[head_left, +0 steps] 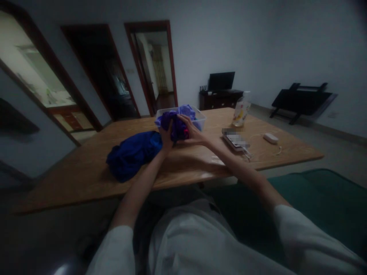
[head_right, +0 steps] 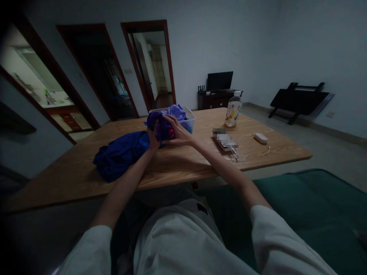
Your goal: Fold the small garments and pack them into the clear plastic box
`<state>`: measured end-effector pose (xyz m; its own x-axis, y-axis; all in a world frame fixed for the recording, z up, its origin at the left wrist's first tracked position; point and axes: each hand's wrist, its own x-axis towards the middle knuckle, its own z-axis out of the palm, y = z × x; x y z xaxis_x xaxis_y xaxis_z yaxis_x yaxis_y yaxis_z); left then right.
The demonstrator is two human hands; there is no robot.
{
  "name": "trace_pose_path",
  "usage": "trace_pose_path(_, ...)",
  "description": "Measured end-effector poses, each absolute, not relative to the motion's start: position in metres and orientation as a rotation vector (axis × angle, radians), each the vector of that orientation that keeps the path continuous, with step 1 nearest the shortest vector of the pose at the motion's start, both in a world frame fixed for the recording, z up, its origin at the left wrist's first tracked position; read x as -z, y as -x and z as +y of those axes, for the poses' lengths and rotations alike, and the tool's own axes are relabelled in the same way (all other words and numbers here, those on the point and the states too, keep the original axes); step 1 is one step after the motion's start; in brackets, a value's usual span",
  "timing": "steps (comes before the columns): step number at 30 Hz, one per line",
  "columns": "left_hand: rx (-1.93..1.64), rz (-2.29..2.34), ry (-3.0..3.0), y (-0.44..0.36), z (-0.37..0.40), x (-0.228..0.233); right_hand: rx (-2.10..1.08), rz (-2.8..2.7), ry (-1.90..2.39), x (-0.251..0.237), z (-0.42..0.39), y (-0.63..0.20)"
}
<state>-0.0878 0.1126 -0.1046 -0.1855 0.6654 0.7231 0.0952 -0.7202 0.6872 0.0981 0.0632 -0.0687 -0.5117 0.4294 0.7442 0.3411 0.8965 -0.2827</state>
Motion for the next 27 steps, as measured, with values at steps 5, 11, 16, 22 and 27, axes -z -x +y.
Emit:
trace_pose_path(5, -1.874, 0.779, -1.761, 0.093, 0.111, 0.112, 0.151, -2.191, 0.601, 0.081, 0.056, -0.09)
trace_pose_path(11, -1.629, 0.822, -1.867, 0.094, 0.113, 0.12, 0.183, -2.202, 0.684, 0.09, 0.073, -0.103)
trace_pose_path(16, -1.624, 0.927, -1.968, 0.093, 0.114, 0.125, 0.148, -2.073, 0.731, 0.093, 0.081, -0.107)
trace_pose_path(22, -1.547, 0.878, -2.368, 0.093, 0.092, 0.117, -0.005, -1.867, 0.703, 0.085, 0.078, -0.108)
trace_pose_path(27, -1.511, 0.77, -2.651, 0.094, 0.083, 0.104, -0.236, -1.748, 0.727, 0.095, 0.098, -0.117)
